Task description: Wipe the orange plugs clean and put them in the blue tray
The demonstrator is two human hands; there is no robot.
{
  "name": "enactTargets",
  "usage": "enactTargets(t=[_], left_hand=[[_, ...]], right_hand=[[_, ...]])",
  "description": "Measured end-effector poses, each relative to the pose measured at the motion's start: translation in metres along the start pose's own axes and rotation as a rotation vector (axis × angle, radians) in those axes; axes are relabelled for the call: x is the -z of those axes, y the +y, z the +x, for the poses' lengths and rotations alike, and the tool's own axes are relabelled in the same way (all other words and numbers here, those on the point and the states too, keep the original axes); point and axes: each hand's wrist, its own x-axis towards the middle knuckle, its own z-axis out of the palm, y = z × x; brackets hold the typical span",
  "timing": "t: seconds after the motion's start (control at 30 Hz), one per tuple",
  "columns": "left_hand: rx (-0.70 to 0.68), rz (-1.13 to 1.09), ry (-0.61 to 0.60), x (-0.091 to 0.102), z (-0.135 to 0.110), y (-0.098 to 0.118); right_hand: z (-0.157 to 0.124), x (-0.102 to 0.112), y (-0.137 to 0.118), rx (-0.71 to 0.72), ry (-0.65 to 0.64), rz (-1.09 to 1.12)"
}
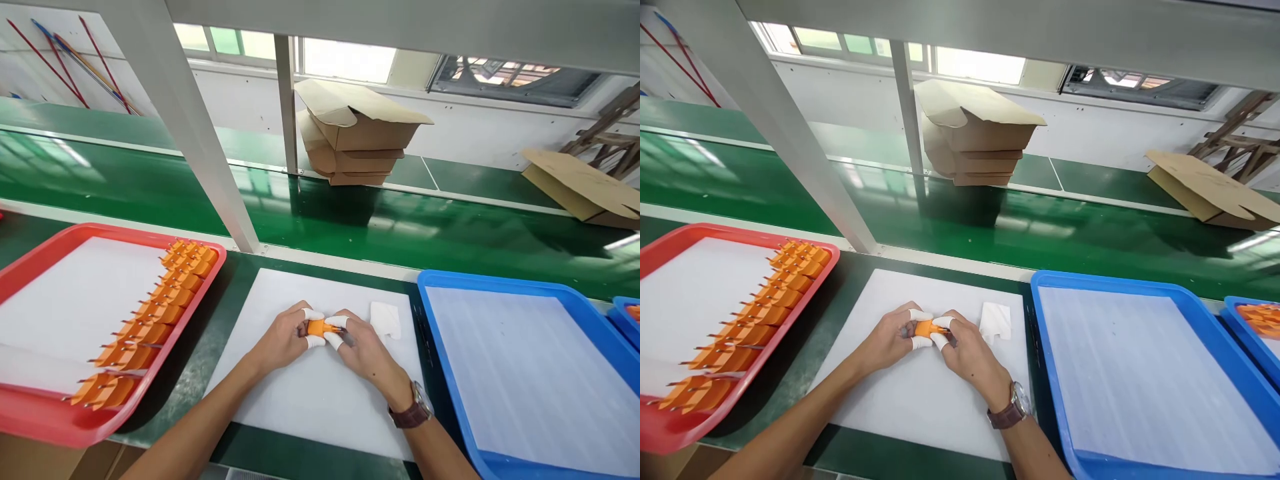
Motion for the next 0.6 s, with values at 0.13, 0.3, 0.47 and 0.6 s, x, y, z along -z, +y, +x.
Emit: enactTargets(t=[0.13, 0.3, 0.47, 0.6], left_hand=[[-0.027, 0.025, -0.010, -0.001, 0.000, 0.000], [-0.085, 0.143, -0.003, -0.008, -0.003, 0.002], [-0.128, 0.159, 0.076, -0.012, -0.005, 0.005], [-0.153, 0.122, 0.148, -0.010, -0.003, 0.002]], right_hand=[[0.001, 0.000, 0.000, -0.011, 0.013, -0.009], [0.000, -0.002, -0.007, 0.015, 0.042, -0.039], [-0.002, 0.009, -0.015, 0.042, 0.104, -0.166], [-0.006, 0.024, -0.004, 0.005, 0.387, -0.504]])
